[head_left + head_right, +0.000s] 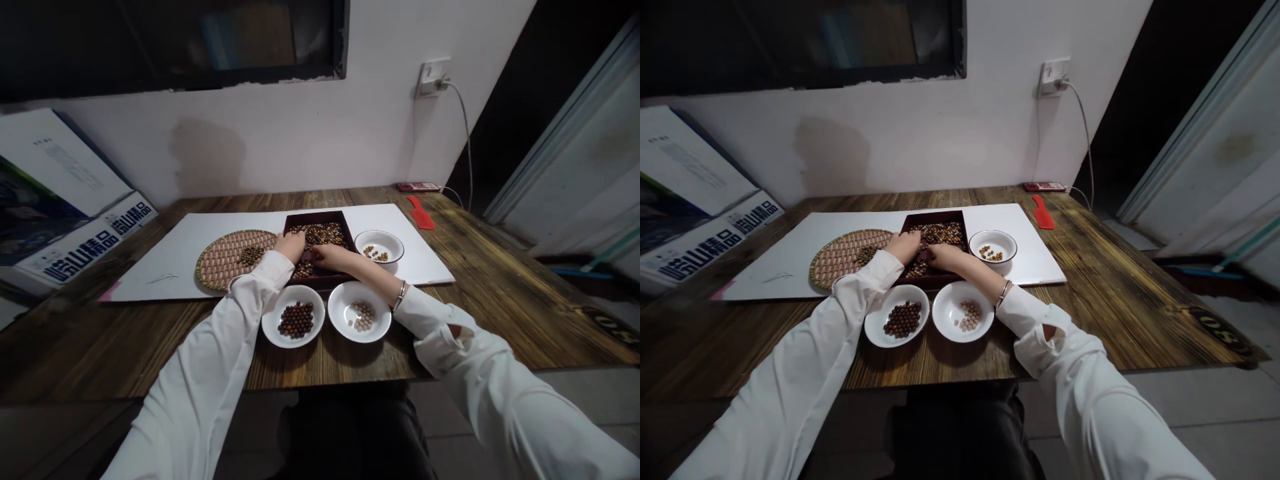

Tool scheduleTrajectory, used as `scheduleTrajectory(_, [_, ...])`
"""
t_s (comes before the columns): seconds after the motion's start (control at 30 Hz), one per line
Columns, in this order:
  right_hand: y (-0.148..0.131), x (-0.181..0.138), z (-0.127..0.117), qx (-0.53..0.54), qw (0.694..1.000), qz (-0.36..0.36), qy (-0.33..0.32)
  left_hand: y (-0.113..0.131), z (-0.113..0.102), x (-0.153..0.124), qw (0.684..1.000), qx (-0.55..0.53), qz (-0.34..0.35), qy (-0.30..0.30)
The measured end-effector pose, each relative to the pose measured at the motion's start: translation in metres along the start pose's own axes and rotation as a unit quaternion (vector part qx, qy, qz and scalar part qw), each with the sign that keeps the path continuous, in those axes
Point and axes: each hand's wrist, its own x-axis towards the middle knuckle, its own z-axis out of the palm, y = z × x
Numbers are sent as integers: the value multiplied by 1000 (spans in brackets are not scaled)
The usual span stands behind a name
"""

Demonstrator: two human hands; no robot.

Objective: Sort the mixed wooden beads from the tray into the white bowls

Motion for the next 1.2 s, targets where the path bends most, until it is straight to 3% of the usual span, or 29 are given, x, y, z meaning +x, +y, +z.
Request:
scheduleTrajectory(0.67, [5,3,3,-12,1000,0,4,-1,-1,4,1000,-20,4,-23])
scheduleTrajectory(0.93, [2,1,1,-8,1000,0,0,-5,3,3,999,-38,18,35])
scheduleTrajectory(1.2, [-1,-3,-2,-12,1000,3,-1,-4,2,2,997,-49,32,42])
